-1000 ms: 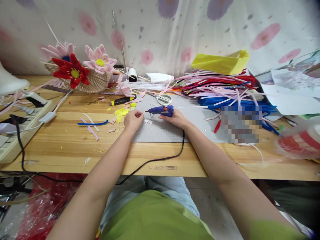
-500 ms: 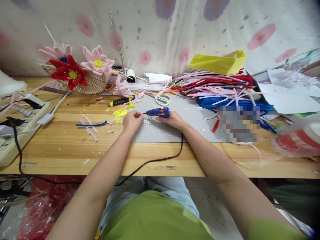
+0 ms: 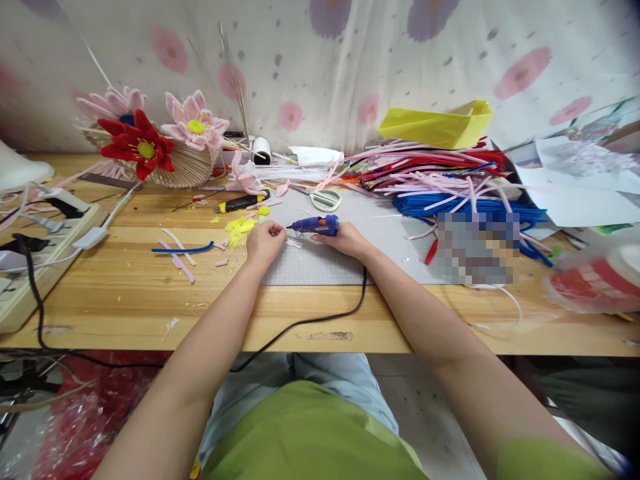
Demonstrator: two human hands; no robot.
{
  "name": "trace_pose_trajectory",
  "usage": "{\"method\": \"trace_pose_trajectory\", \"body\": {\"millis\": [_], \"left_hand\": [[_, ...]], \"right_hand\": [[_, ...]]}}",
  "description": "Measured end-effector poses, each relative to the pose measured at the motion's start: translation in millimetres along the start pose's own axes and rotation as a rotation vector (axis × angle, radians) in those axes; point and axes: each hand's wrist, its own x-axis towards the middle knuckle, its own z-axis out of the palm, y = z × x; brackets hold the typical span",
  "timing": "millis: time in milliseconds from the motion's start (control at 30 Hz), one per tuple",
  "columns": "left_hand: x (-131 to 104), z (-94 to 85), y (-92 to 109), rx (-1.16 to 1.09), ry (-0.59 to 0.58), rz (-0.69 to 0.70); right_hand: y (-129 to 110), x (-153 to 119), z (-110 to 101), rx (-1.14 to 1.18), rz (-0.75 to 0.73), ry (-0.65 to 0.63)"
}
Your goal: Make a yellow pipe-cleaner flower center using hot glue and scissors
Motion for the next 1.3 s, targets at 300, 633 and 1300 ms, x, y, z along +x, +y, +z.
{"method": "trace_pose_trajectory", "body": {"millis": [300, 633, 1300], "left_hand": [[0, -0.3, 0, -0.006, -0.009, 0.004], [-1, -1.9, 1, -0.030, -0.012, 0.005], [14, -14.6, -10, -0.275, 0.240, 0.076]], "right_hand": [[3, 1, 0, 0.020, -0.006, 0.006], [2, 0, -3, -0.024, 0.020, 0.019], [52, -3, -72, 0.020, 0.402, 0.608]]}}
